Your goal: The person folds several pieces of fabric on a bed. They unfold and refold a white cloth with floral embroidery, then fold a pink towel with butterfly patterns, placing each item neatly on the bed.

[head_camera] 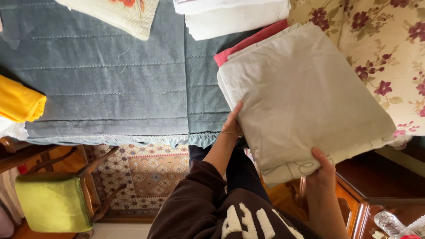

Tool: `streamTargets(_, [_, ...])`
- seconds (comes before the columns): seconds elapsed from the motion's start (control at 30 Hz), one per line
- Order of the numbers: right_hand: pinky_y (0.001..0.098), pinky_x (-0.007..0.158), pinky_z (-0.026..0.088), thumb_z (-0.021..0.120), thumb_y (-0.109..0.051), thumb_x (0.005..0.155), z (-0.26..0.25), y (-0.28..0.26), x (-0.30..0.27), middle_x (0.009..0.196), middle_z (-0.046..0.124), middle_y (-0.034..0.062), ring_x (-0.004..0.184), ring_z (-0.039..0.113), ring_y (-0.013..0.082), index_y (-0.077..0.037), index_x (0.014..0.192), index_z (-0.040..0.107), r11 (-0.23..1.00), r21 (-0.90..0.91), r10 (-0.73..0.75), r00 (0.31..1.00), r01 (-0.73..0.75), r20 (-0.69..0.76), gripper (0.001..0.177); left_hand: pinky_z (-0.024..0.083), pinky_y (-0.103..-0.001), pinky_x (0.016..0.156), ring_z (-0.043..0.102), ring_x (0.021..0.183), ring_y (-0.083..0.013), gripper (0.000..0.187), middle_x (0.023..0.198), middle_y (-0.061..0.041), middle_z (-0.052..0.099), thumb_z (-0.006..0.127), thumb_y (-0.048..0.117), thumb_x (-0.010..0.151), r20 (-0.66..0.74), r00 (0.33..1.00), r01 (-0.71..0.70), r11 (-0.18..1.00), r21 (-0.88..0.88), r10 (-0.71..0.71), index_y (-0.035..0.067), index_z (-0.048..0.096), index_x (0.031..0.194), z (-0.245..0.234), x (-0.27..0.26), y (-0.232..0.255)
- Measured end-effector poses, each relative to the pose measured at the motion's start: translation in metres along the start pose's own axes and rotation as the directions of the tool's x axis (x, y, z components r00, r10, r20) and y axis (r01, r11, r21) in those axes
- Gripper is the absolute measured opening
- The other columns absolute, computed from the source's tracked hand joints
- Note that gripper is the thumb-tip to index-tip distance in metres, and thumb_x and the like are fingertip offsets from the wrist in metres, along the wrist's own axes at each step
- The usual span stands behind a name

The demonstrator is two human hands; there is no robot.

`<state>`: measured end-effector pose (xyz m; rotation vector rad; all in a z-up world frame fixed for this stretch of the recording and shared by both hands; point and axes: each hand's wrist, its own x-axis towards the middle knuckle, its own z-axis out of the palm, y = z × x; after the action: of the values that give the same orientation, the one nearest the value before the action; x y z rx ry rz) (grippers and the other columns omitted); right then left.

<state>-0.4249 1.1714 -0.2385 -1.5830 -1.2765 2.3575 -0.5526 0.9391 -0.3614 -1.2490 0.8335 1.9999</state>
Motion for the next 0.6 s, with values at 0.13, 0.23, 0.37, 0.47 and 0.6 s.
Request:
streamTargets(0.13, [0.0372,0.102,0.057,0.067,-0.005,0.072,0.038,-0.024,-0.042,0.131,0.065,0.0096,0.113,0.066,0.0259,-0.007,0.145,0.051,0.976,-0.096,-0.188,0.980,0.194,0.066,0.074,0.055,-0.034,0.088,0.068,0.094,-0.0206,0.042,0.103,-0.003,0.073,0.082,0.030,0.072,0.217,0.967,-0.097,0.981,-0.167,0.133,0.019,0.074,0.112,-0.028,0.072,0.019])
streamTargets(0.23, [0.0308,0.116,0.046,0.056,-0.008,0.076,0.112,-0.075,-0.105,0.143,0.058,0.0007,0.128,0.058,0.0185,-0.015,0.151,0.045,0.947,-0.260,-0.199,0.980,0.188,-0.016,0.077,0.061,-0.042,0.079,0.072,0.085,-0.0279,0.047,0.097,-0.012,0.074,0.084,0.021,0.072,0.287,0.940,-0.125,0.968,-0.217,0.186,0.003,0.070,0.113,0.010,0.006,0.060])
streamTargets(0.37, [0.0252,0.111,0.052,0.065,-0.017,0.073,0.100,-0.099,-0.087,0.130,0.065,-0.0025,0.118,0.065,0.0154,-0.012,0.144,0.055,0.935,-0.279,-0.245,0.967,0.217,-0.067,0.072,0.059,-0.043,0.086,0.071,0.091,-0.0315,0.062,0.102,-0.015,0.074,0.085,0.022,0.059,0.213,0.931,-0.266,0.951,-0.159,0.296,0.002,0.072,0.115,0.066,-0.039,0.141])
streamTargets(0.47, [0.0253,0.110,0.060,0.064,-0.013,0.069,0.143,-0.132,-0.076,0.137,0.067,-0.0076,0.125,0.069,0.0127,-0.019,0.151,0.053,0.930,-0.218,-0.301,0.953,0.295,0.002,0.084,0.054,-0.045,0.093,0.071,0.100,-0.0333,0.046,0.111,-0.018,0.075,0.081,0.024,0.079,0.493,0.807,-0.273,0.946,-0.175,0.324,0.004,0.073,0.119,0.087,0.006,0.209])
streamTargets(0.6, [0.0330,0.086,0.060,0.079,-0.014,0.083,0.182,-0.157,0.021,0.104,0.070,0.0030,0.100,0.072,0.0181,-0.015,0.111,0.061,0.917,-0.095,-0.359,0.904,0.388,0.234,0.033,0.049,-0.050,0.100,0.064,0.111,-0.0340,0.036,0.117,-0.019,0.070,0.076,0.020,0.089,0.460,0.581,-0.598,0.735,-0.319,0.672,0.000,0.069,0.119,0.090,-0.009,0.281])
